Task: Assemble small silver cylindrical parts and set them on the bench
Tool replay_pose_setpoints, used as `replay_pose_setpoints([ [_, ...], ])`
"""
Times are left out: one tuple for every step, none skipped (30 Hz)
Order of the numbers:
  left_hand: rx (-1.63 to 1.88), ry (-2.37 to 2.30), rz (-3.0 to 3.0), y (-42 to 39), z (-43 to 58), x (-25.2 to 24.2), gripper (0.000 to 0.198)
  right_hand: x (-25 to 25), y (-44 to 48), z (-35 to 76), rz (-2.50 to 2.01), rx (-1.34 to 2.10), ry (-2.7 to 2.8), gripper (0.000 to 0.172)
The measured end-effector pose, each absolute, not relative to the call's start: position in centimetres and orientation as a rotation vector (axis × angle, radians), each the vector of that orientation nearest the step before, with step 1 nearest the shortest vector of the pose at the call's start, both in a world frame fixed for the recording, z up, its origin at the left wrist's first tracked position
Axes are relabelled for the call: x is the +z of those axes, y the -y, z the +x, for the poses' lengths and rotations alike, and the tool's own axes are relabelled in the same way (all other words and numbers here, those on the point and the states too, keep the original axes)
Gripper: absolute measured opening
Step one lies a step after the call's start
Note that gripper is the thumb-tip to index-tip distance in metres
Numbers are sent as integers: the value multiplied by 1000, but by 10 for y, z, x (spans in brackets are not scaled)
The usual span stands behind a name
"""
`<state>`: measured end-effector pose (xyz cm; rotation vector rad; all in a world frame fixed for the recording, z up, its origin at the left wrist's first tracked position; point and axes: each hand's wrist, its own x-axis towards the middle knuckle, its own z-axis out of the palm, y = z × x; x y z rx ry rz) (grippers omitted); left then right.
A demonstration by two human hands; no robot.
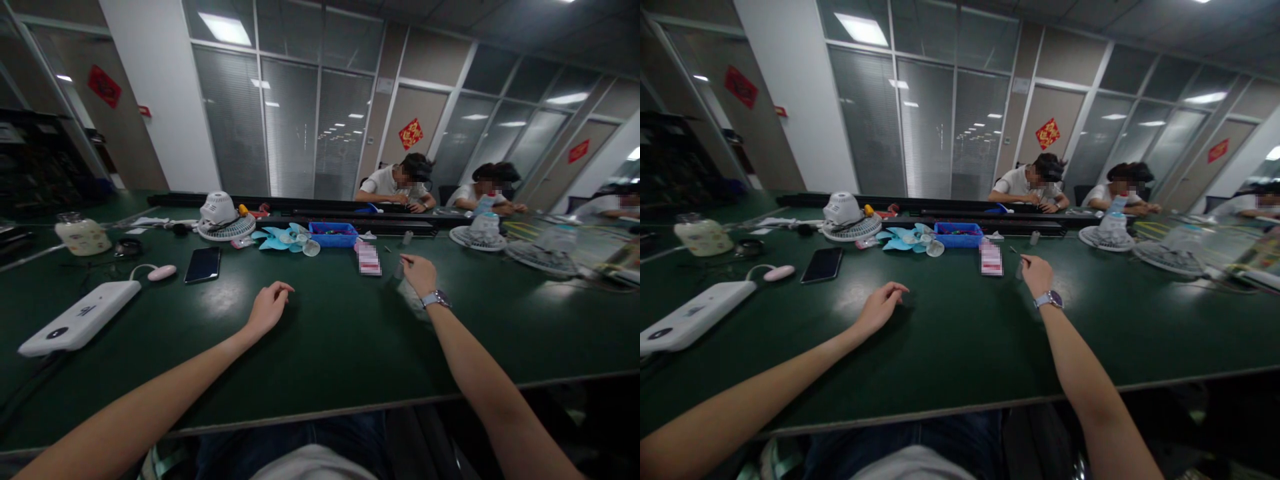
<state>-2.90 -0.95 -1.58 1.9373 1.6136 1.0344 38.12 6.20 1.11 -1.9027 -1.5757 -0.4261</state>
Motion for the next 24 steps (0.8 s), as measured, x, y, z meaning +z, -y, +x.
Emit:
replay_pose_setpoints([
  [1033,-1613,1938,9,-29,-16,33,12,-62,381,-1912,-423,1571,30],
  [1032,-1612,1938,9,-29,-16,33,12,-61,381,-1920,-419,1568,30],
  [1030,-1612,1938,9,-29,-16,33,13,-60,380,-1924,-416,1567,30],
  [1029,-1611,1938,9,-29,-16,33,14,-60,380,-1925,-414,1566,29],
  [1027,-1610,1938,9,-29,-16,33,14,-59,380,-1923,-415,1564,29],
  [1026,-1609,1938,9,-29,-16,33,15,-59,380,-1920,-418,1562,30],
  [1026,-1610,1938,10,-29,-15,34,16,-59,380,-1916,-422,1559,30],
  [1026,-1609,1938,10,-29,-15,34,16,-58,381,-1915,-425,1557,31],
  [1027,-1610,1938,10,-28,-15,33,17,-58,381,-1915,-426,1556,31],
  [1028,-1609,1939,10,-28,-15,33,17,-58,382,-1917,-424,1557,31],
  [1029,-1608,1940,11,-28,-15,33,17,-58,382,-1920,-421,1559,31],
  [1031,-1606,1941,11,-28,-14,33,16,-58,383,-1923,-417,1563,30],
  [1032,-1603,1943,11,-28,-14,33,16,-58,383,-1925,-413,1566,30],
  [1033,-1600,1944,11,-28,-14,33,16,-58,384,-1926,-410,1570,30],
  [1035,-1597,1945,11,-28,-14,34,15,-59,384,-1926,-408,1574,30],
  [1036,-1593,1946,10,-28,-15,34,15,-59,385,-1926,-406,1577,31],
  [1036,-1591,1948,10,-28,-15,33,14,-59,385,-1924,-403,1581,31],
  [1035,-1590,1949,10,-28,-15,33,14,-60,386,-1923,-399,1585,31],
  [1034,-1591,1951,9,-28,-15,33,14,-60,386,-1923,-393,1589,31],
  [1034,-1592,1952,9,-28,-16,33,14,-60,386,-1923,-386,1591,31],
  [1034,-1594,1953,9,-28,-16,33,14,-60,386,-1925,-377,1592,32],
  [1034,-1596,1954,9,-28,-16,33,14,-61,387,-1929,-366,1591,32],
  [1035,-1597,1955,9,-28,-17,33,14,-61,387,-1932,-354,1588,32],
  [1036,-1597,1957,9,-28,-17,33,14,-61,387,-1935,-340,1582,32],
])
